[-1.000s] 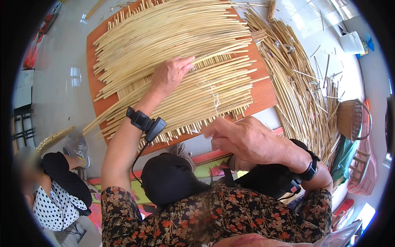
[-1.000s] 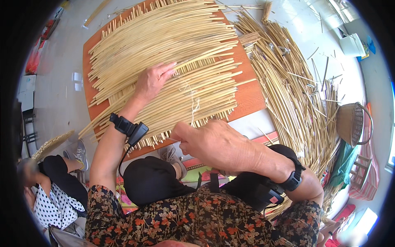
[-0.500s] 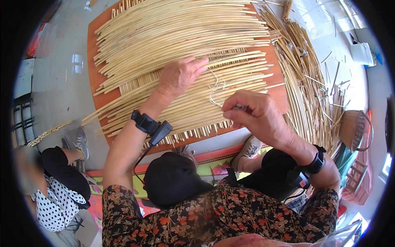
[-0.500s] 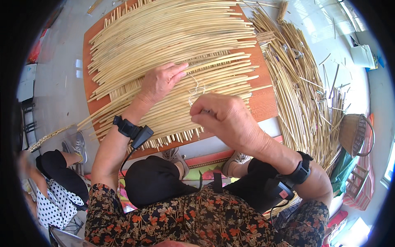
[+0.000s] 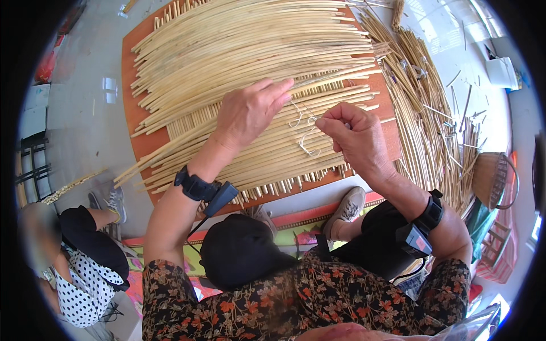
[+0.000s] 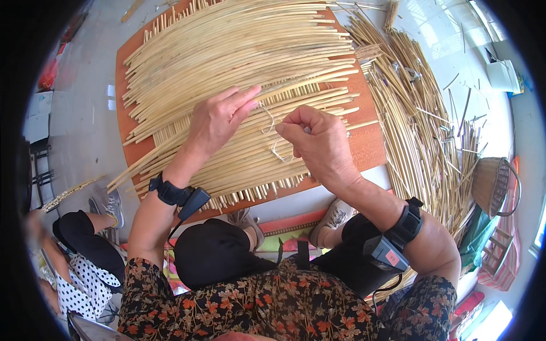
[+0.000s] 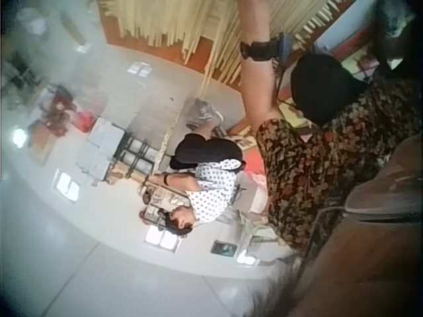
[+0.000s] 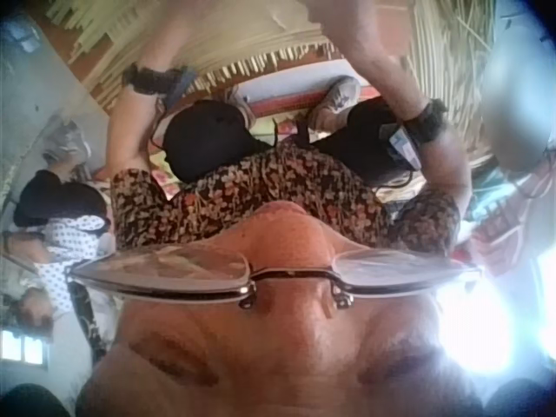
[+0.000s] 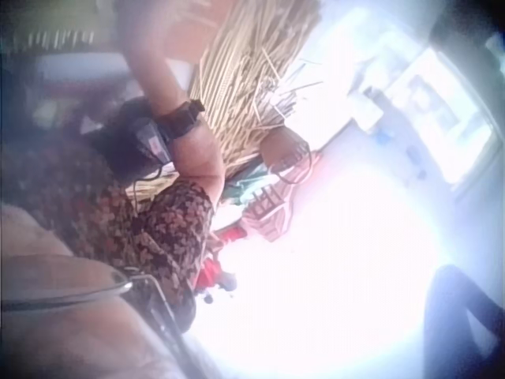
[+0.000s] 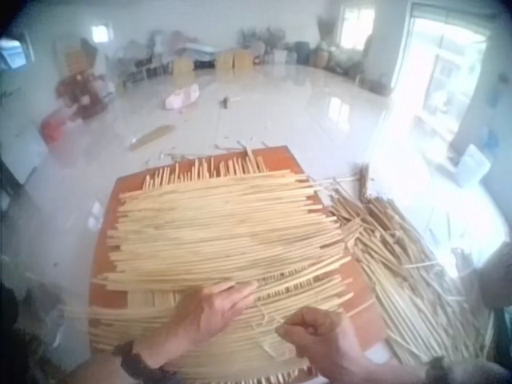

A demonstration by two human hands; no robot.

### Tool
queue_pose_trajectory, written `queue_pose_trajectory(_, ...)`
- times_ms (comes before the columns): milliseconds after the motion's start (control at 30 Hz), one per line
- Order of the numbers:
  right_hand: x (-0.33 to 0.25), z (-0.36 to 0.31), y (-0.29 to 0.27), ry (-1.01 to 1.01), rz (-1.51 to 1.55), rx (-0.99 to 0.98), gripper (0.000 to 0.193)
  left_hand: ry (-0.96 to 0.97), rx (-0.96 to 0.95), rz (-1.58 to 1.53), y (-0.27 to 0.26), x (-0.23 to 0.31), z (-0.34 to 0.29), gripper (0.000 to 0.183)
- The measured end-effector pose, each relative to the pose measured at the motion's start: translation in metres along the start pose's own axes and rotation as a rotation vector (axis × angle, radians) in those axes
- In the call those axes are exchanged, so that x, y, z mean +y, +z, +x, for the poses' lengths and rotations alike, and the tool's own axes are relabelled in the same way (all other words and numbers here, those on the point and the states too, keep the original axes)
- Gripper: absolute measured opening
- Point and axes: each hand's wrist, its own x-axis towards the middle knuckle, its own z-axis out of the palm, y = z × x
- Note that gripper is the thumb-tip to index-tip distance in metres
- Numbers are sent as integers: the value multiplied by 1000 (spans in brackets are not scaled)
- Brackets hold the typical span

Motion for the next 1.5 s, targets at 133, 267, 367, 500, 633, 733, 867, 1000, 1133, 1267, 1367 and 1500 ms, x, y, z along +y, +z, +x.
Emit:
queue_pose_trajectory(133, -3, -1, 5, -4, -35, 0, 17, 15, 37, 33, -7, 7, 1, 29)
queue_pose_trajectory(267, 1, -3, 6, -90, -116, 11, 21, -5, 16, 1, -14, 15, 2, 30)
queue_pose_trajectory(367, 3, -4, 6, -133, -160, 6, 24, -14, 34, -58, -16, 18, 0, 30)
queue_pose_trajectory(500, 7, -5, 8, -162, -191, 11, 28, -28, 41, -93, -20, 24, -1, 29)
queue_pose_trajectory(633, 9, -5, 9, -197, -227, 25, 28, -73, -28, -82, -28, 33, -1, 29)
queue_pose_trajectory(733, 7, -6, 10, -190, -243, 16, 27, -62, -3, -106, -26, 30, -3, 28)
queue_pose_trajectory(867, 7, -8, 11, -203, -269, 10, 27, -50, -5, -111, -26, 29, -4, 28)
queue_pose_trajectory(1000, 6, -8, 12, -177, -255, 13, 28, -55, 3, -128, -27, 28, -5, 28)
queue_pose_trajectory(1133, 5, -9, 15, -193, -251, 25, 28, -64, 1, -148, -28, 27, -6, 29)
queue_pose_trajectory(1267, 3, -10, 15, -190, -262, 28, 28, -73, -10, -142, -30, 28, -6, 29)
queue_pose_trajectory(1367, 2, -11, 17, -191, -265, 27, 28, -61, -1, -151, -31, 26, -8, 29)
queue_pose_trajectory(1500, 2, -11, 17, -185, -269, 22, 28, -75, -13, -159, -31, 26, -8, 29)
